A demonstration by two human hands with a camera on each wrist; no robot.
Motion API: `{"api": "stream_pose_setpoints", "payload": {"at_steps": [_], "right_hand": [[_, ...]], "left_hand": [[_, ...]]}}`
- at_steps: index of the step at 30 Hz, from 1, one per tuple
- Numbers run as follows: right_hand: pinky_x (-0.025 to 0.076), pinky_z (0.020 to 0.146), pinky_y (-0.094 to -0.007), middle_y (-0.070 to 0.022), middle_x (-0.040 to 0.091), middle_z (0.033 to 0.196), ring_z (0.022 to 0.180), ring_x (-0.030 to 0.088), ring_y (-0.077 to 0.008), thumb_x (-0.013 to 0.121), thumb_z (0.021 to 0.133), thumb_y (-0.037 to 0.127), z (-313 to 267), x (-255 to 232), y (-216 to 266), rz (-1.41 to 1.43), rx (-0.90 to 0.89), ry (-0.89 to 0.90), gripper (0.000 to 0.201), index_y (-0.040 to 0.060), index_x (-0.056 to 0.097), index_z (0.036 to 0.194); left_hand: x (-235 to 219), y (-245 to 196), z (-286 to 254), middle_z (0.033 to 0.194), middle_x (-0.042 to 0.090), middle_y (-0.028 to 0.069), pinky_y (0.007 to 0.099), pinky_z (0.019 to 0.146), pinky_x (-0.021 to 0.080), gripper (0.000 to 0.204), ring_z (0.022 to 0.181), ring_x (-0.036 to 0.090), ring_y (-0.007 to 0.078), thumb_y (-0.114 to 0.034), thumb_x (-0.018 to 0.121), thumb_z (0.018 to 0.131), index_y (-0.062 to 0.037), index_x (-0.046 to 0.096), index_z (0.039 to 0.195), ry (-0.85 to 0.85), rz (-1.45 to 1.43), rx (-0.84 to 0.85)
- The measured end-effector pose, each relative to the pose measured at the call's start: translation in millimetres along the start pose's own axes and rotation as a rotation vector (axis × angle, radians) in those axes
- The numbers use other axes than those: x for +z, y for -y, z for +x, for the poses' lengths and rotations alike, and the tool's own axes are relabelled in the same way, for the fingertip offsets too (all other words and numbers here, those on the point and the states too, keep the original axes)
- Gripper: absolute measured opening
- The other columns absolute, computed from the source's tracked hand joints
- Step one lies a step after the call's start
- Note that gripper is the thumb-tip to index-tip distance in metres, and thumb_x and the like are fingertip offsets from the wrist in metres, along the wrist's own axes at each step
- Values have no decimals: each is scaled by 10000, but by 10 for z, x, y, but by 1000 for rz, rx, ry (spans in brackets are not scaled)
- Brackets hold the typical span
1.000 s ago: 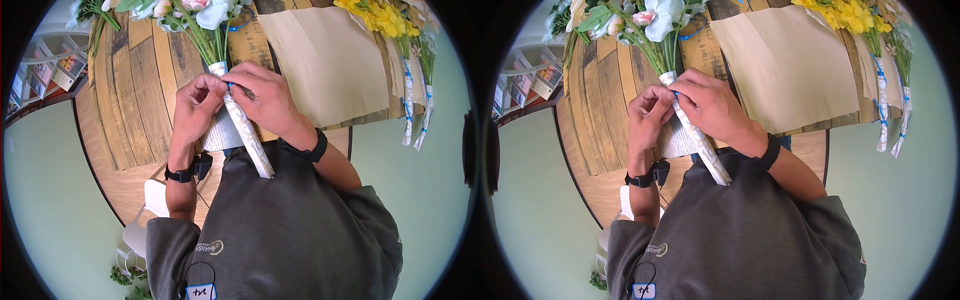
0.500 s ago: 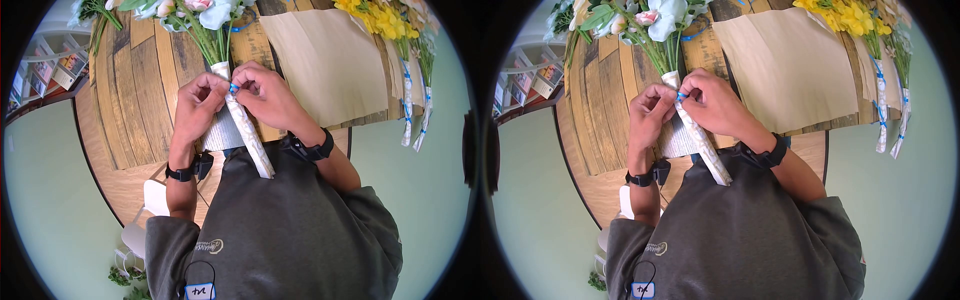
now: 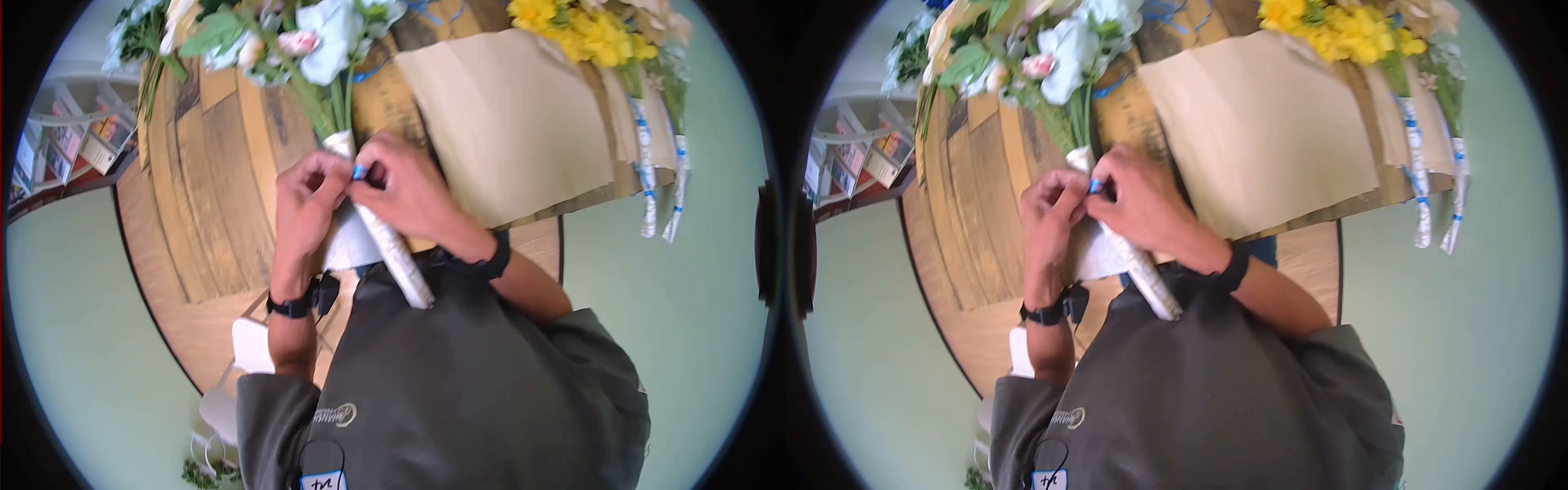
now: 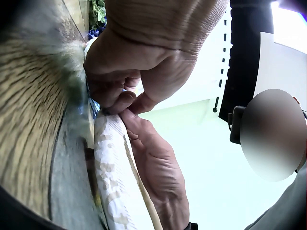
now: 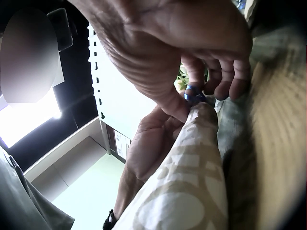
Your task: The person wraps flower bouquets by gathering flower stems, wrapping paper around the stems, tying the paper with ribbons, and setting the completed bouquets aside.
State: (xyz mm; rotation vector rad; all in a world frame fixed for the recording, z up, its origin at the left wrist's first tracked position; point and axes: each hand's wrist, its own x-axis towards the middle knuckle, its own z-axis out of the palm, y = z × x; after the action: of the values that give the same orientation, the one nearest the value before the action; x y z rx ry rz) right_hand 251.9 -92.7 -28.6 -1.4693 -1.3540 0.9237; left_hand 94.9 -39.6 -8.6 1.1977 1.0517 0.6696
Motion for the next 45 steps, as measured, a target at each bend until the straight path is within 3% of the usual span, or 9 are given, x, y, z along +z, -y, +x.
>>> {"api": "stream_pose_setpoints", "payload": {"at_steps": [2,12,14,24,26,36,39,41,45], "right_hand": [[489,663,-393,-134,583,804,719,614,-283,714,759,109,-2,12,10,56,26,-32,183,10,578,833],[479,624,-388,-110,578,786,674,596,-271,727,744,115,-39,48,53,45,6,-109,217,14,559,837],[475,622,-395,-108,572,781,665,584,-274,738,727,135,-14,25,96,-11,96,-54,242,20,552,830],[479,600,-389,-117,601,743,632,598,-265,733,747,124,-34,41,118,0,136,-48,228,19,555,844],[481,579,-384,-117,609,724,602,603,-258,728,767,109,-52,62,80,12,44,-107,214,19,558,860],[493,574,-356,-126,622,737,617,631,-256,722,800,90,-98,36,93,68,-37,-204,188,5,583,895],[539,613,-304,-120,678,870,688,670,-196,696,834,11,-103,-45,69,37,-130,-181,183,-29,641,1003],[499,597,-365,-134,640,765,650,643,-290,683,844,66,-97,-75,70,68,-93,-177,112,12,677,942],[498,611,-390,-145,644,774,669,641,-321,685,858,86,-76,-146,86,-11,-164,-161,117,16,692,952]], "left_hand": [[16,23,16,754,610,-22,180,553,366,93,631,488,18,-58,628,957,3,666,898,14,-11,26],[37,-26,16,749,608,-24,186,548,365,92,618,475,19,-39,618,957,6,663,891,35,-39,13],[29,-28,13,745,606,-26,186,547,365,98,616,474,18,-42,618,957,6,664,885,42,-38,9],[-8,-54,67,730,602,-22,192,539,367,114,613,481,20,-39,620,944,11,663,851,60,-12,-26],[1,-58,63,729,603,-20,193,539,368,113,613,481,21,-40,623,942,12,662,849,53,-15,-25],[27,-75,52,703,590,-15,196,524,356,88,588,473,33,-35,639,923,12,664,852,21,-12,-42],[14,-55,55,695,578,-23,197,516,351,86,584,469,30,-40,642,923,8,663,855,30,-2,-31],[7,-42,63,691,574,-26,196,513,349,89,582,467,29,-47,644,925,6,662,856,38,-14,-31],[-13,-34,51,686,566,-31,191,506,342,101,573,458,24,-59,645,935,1,658,855,57,-23,-24]]}}
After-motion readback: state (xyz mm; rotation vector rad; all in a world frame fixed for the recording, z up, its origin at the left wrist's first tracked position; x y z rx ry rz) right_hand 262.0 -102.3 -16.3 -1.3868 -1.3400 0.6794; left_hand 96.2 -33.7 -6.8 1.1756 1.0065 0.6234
